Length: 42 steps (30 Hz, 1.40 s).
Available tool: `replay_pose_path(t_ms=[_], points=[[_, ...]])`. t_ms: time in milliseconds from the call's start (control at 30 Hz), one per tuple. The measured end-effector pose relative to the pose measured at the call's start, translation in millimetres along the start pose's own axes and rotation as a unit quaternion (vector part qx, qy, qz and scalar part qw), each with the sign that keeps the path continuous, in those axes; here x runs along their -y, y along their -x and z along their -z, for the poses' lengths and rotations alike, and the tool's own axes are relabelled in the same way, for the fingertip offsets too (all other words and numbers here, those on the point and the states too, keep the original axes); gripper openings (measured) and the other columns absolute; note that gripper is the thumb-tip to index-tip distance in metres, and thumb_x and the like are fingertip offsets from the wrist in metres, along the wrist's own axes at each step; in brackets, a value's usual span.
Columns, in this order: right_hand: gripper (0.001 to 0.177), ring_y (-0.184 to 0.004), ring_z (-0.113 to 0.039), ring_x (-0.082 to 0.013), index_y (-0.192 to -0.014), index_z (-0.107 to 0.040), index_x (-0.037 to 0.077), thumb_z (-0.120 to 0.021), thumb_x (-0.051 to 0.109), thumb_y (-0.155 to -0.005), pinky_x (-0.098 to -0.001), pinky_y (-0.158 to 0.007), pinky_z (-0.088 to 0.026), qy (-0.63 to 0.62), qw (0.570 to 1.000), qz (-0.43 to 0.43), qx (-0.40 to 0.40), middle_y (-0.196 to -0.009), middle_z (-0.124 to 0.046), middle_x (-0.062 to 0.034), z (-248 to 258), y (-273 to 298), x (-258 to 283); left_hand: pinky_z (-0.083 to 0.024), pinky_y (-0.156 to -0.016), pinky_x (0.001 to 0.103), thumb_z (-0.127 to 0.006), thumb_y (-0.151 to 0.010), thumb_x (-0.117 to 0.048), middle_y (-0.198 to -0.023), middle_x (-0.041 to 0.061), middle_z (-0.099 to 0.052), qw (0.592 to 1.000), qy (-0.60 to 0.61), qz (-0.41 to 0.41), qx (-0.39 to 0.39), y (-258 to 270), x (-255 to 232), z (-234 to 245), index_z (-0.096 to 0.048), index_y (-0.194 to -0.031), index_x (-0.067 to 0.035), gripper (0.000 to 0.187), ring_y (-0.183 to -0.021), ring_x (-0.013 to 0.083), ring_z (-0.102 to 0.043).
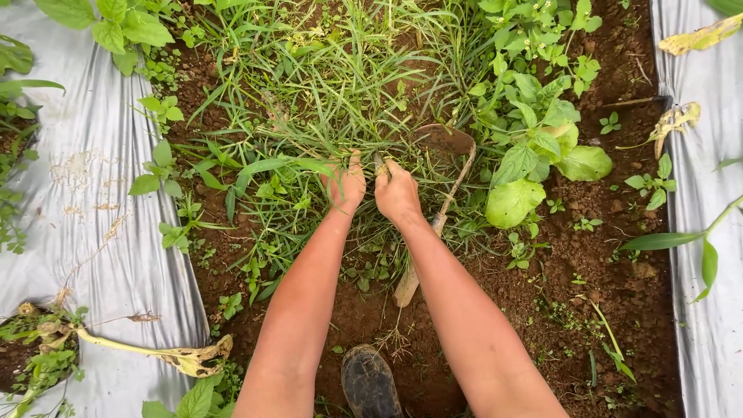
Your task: The person weeds a garden bed by hand and with a hoe. They pull up grass and weeds from the soil between rows of plants, occasionally using a small hand hoe to loosen the soil and remove roots. The removed weeds are gathered and placed on the ground.
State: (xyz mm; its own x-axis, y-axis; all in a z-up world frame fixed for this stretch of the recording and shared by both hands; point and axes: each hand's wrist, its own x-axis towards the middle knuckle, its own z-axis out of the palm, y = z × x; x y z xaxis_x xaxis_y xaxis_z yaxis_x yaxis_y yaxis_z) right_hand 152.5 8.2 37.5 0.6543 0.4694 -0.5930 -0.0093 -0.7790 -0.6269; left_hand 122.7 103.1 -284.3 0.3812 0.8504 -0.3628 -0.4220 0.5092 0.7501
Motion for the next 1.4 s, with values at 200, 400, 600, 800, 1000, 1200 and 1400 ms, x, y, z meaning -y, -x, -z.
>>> replay_pose_path(t_ms=[200,400,600,800,1000,1200,1400], points=[[0.053,-0.142,-0.046,-0.0434,-0.153,-0.047,0.001,-0.047,0.017,-0.103,-0.0557,-0.114,-0.045,0.019,0.999,0.021,0.021,-0.151,-0.05,-0.0273,-2.3,-36.4,-39.5,-0.056,-0.107,0.033,-0.063,-0.106,-0.018,-0.128,0.012,-0.068,0.934,-0.344,0.052,-0.082,37.4,-55.3,-30.1,-0.065,-0.13,-0.001,0.03,-0.12,0.0229,-0.063],[0.049,-0.137,-0.049,-0.0496,-0.149,-0.048,-0.004,-0.044,0.011,-0.102,-0.0619,-0.108,-0.05,0.057,0.996,0.057,0.047,-0.143,-0.055,-0.0319,7.0,-14.8,-27.0,-0.062,-0.102,0.052,-0.066,-0.105,-0.045,-0.128,0.001,-0.075,0.834,-0.547,0.022,-0.062,32.1,-61.6,-11.4,-0.067,-0.133,-0.017,0.039,-0.126,0.0258,-0.068],[0.053,-0.138,-0.05,-0.0459,-0.152,-0.048,0.001,-0.046,0.017,-0.101,-0.0601,-0.111,-0.048,0.074,0.996,0.031,0.031,-0.146,-0.055,-0.0289,-1.8,-21.1,-19.9,-0.056,-0.106,0.062,-0.068,-0.106,-0.036,-0.132,0.021,-0.071,0.872,-0.484,0.027,-0.071,46.5,-79.4,-35.2,-0.067,-0.134,-0.001,0.044,-0.128,0.0438,-0.065],[0.054,-0.139,-0.049,-0.0456,-0.152,-0.047,-0.001,-0.044,0.014,-0.1,-0.0602,-0.113,-0.047,0.062,0.996,0.052,0.044,-0.146,-0.055,-0.0285,3.6,-25.3,-27.3,-0.055,-0.106,0.065,-0.073,-0.103,-0.035,-0.134,0.027,-0.069,0.854,-0.514,0.018,-0.08,55.2,-87.9,-35.9,-0.064,-0.137,0.005,0.053,-0.13,0.0455,-0.063],[0.05,-0.135,-0.053,-0.0447,-0.149,-0.053,0.003,-0.049,0.014,-0.1,-0.0588,-0.109,-0.05,0.072,0.994,0.046,0.067,-0.144,-0.057,-0.0284,15.8,-17.2,-31.7,-0.052,-0.114,0.064,-0.072,-0.104,-0.044,-0.152,0.028,-0.056,0.86,-0.493,0.09,-0.095,51.1,-85.8,-35.9,-0.045,-0.154,0.005,0.074,-0.142,0.0462,-0.052],[0.051,-0.13,-0.057,-0.0487,-0.149,-0.048,-0.004,-0.044,0.011,-0.101,-0.0631,-0.104,-0.054,0.102,0.99,0.077,0.065,-0.137,-0.06,-0.0329,-3.6,-26.1,-35.7,-0.051,-0.117,0.04,-0.056,-0.112,-0.053,-0.16,0.02,-0.051,0.951,-0.26,0.126,-0.106,36.6,-56.5,-5.7,-0.042,-0.161,0.003,0.076,-0.147,0.0394,-0.05],[0.05,-0.127,-0.059,-0.0508,-0.151,-0.046,-0.002,-0.043,0.012,-0.103,-0.0648,-0.101,-0.054,0.105,0.987,0.078,0.089,-0.137,-0.059,-0.034,25.2,8.1,-16.5,-0.045,-0.124,0.035,-0.044,-0.114,-0.043,-0.153,0.019,-0.058,0.911,-0.389,0.105,-0.085,111.0,-158.7,-75.0,-0.048,-0.153,0.01,0.065,-0.143,0.0353,-0.053]])
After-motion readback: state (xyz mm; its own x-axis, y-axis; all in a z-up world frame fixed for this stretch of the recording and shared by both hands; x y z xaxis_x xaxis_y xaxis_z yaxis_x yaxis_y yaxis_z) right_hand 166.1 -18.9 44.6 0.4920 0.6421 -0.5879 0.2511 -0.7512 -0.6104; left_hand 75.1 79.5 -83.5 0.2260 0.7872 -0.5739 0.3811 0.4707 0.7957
